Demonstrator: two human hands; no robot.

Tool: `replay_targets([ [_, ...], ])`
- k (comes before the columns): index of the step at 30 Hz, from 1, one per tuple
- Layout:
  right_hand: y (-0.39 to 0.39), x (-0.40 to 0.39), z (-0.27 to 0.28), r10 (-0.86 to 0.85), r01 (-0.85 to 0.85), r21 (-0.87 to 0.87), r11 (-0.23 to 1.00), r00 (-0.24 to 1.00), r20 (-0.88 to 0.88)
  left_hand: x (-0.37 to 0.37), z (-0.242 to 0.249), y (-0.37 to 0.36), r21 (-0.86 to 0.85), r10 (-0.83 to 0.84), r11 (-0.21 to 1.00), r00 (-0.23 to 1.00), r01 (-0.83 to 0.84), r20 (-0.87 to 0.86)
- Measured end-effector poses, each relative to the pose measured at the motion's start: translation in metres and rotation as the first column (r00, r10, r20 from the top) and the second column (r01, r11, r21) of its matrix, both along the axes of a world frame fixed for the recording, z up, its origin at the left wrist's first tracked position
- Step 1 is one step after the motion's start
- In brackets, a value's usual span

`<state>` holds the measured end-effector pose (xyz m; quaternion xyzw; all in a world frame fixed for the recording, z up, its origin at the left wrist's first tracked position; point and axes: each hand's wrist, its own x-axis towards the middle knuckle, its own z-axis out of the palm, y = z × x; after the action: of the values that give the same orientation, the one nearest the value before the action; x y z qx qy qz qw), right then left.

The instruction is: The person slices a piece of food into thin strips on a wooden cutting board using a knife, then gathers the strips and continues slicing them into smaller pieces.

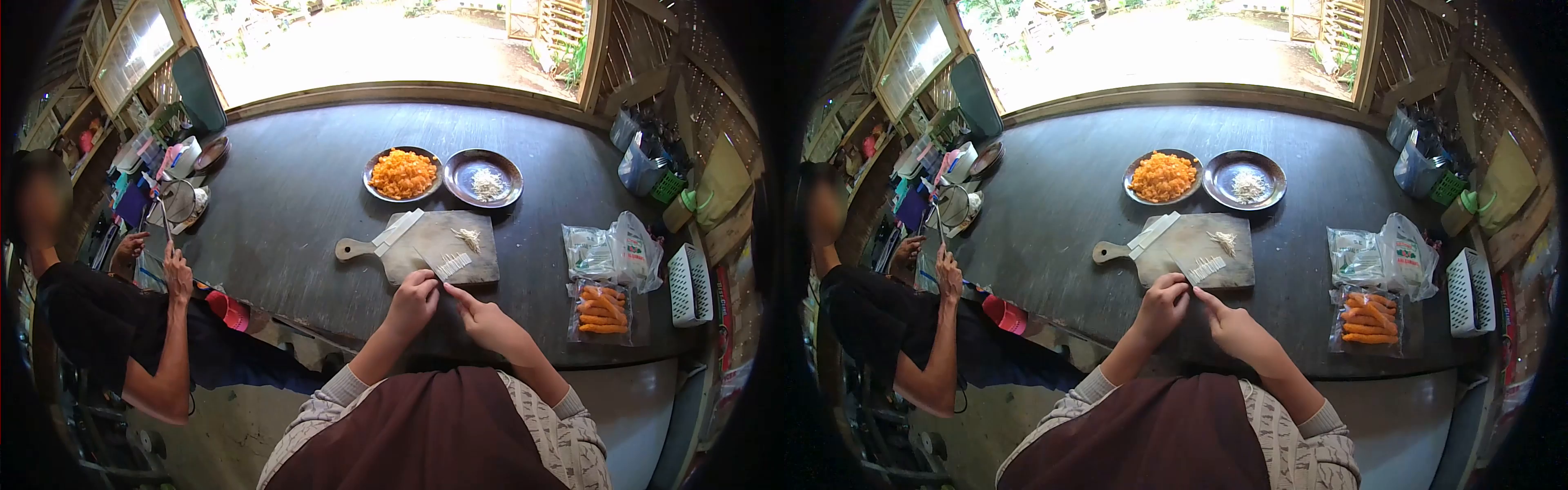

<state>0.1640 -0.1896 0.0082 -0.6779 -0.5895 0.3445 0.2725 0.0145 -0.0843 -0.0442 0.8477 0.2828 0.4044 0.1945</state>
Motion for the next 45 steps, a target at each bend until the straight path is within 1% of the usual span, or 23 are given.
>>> replay_targets([
  [5, 0.005, -0.004, -0.001, -0.017, 0.017, -0.003, 1.0, 1.0, 0.013, -0.001, 0.004, -0.003, -0.017, -0.015, 1.0, 1.0, 0.015, -0.017],
  [7, 0.005, -0.001, 0.001, 0.0, 0.001, 0.023, 1.0, 0.999, -0.054, -0.002, 0.006, -0.001, -0.002, -0.015, 1.0, 1.0, 0.015, -0.022],
  [8, 0.003, 0.001, 0.003, 0.005, -0.003, 0.032, 0.999, 0.999, -0.048, -0.002, 0.004, -0.002, 0.01, -0.01, 1.0, 1.0, 0.01, -0.021],
  [10, -0.004, 0.002, 0.006, -0.005, 0.004, -0.042, 0.999, 1.0, -0.015, -0.002, 0.004, -0.002, 0.021, -0.005, 1.0, 1.0, 0.006, -0.029],
  [14, 0.002, -0.002, 0.005, -0.019, 0.019, -0.061, 0.998, 1.0, -0.005, -0.002, 0.006, -0.002, 0.014, -0.017, 1.0, 0.999, 0.017, -0.042],
  [16, 0.009, -0.004, 0.003, -0.004, 0.005, -0.004, 1.0, 1.0, 0.03, -0.002, 0.006, -0.003, 0.018, -0.001, 1.0, 0.999, 0.002, -0.049],
  [17, 0.009, -0.003, 0.001, -0.012, 0.012, 0.0, 1.0, 1.0, 0.027, -0.002, 0.006, -0.005, 0.022, -0.009, 1.0, 0.999, 0.01, -0.052],
  [19, 0.011, 0.0, 0.0, 0.01, -0.011, -0.011, 1.0, 0.998, -0.055, -0.001, 0.006, -0.003, 0.037, 0.008, 0.999, 0.999, -0.007, -0.037],
  [20, 0.009, 0.001, -0.003, 0.024, -0.024, 0.024, 0.999, 1.0, -0.005, -0.002, 0.005, -0.002, 0.018, -0.01, 1.0, 0.999, 0.011, -0.041],
  [21, 0.006, 0.002, -0.003, 0.03, -0.03, 0.033, 0.999, 1.0, 0.0, -0.002, 0.006, -0.001, 0.027, -0.004, 1.0, 0.999, 0.005, -0.036],
  [23, 0.0, 0.002, -0.001, 0.003, -0.003, -0.015, 1.0, 1.0, -0.008, -0.002, 0.006, -0.003, 0.021, -0.012, 1.0, 0.999, 0.013, -0.033],
  [25, 0.001, -0.001, 0.002, 0.012, -0.012, -0.036, 0.999, 1.0, 0.017, -0.003, 0.006, -0.002, 0.017, -0.007, 1.0, 0.999, 0.008, -0.039],
  [27, 0.005, -0.006, 0.006, 0.002, 0.002, -0.044, 0.999, 0.997, 0.082, -0.002, 0.007, -0.002, 0.02, -0.001, 1.0, 0.999, 0.002, -0.04],
  [28, 0.007, -0.005, 0.008, -0.002, 0.006, -0.05, 0.999, 0.997, 0.079, -0.001, 0.005, -0.003, 0.015, -0.006, 1.0, 0.999, 0.006, -0.043],
  [30, 0.011, -0.005, 0.011, 0.004, -0.004, -0.073, 0.997, 1.0, 0.002, -0.001, 0.002, -0.001, 0.037, 0.008, 0.999, 0.999, -0.007, -0.036],
  [31, 0.009, -0.004, 0.007, 0.002, -0.002, -0.064, 0.998, 1.0, 0.003, -0.001, 0.003, -0.001, 0.046, 0.006, 0.999, 0.999, -0.005, -0.035],
  [33, 0.004, 0.0, 0.0, 0.029, -0.03, 0.009, 1.0, 0.999, 0.042, -0.001, 0.004, -0.002, 0.036, 0.01, 0.999, 1.0, -0.009, -0.026],
  [35, 0.001, 0.0, 0.003, 0.028, -0.027, -0.024, 0.999, 0.999, 0.032, -0.002, 0.004, -0.002, 0.049, 0.02, 0.999, 1.0, -0.019, -0.018],
  [37, 0.001, -0.003, 0.004, 0.003, 0.002, -0.06, 0.998, 0.997, 0.071, -0.001, 0.004, -0.003, 0.036, 0.006, 0.999, 1.0, -0.005, -0.024],
  [41, 0.01, -0.008, 0.001, -0.013, 0.014, -0.047, 0.999, 1.0, 0.017, -0.002, 0.006, -0.003, 0.038, -0.012, 0.999, 0.998, 0.014, -0.056],
  [43, 0.013, -0.005, 0.0, 0.006, -0.003, 0.076, 0.997, 0.999, -0.045, -0.002, 0.008, -0.005, 0.024, 0.008, 1.0, 1.0, -0.008, -0.026],
  [44, 0.014, 0.0, 0.005, -0.017, 0.011, -0.051, 0.999, 0.992, -0.126, -0.002, 0.002, -0.003, 0.079, 0.03, 0.996, 1.0, -0.029, -0.004],
  [45, 0.012, 0.004, 0.009, -0.01, 0.005, -0.046, 0.999, 0.993, -0.118, -0.001, 0.003, 0.0, 0.084, 0.036, 0.996, 0.999, -0.036, 0.005],
])
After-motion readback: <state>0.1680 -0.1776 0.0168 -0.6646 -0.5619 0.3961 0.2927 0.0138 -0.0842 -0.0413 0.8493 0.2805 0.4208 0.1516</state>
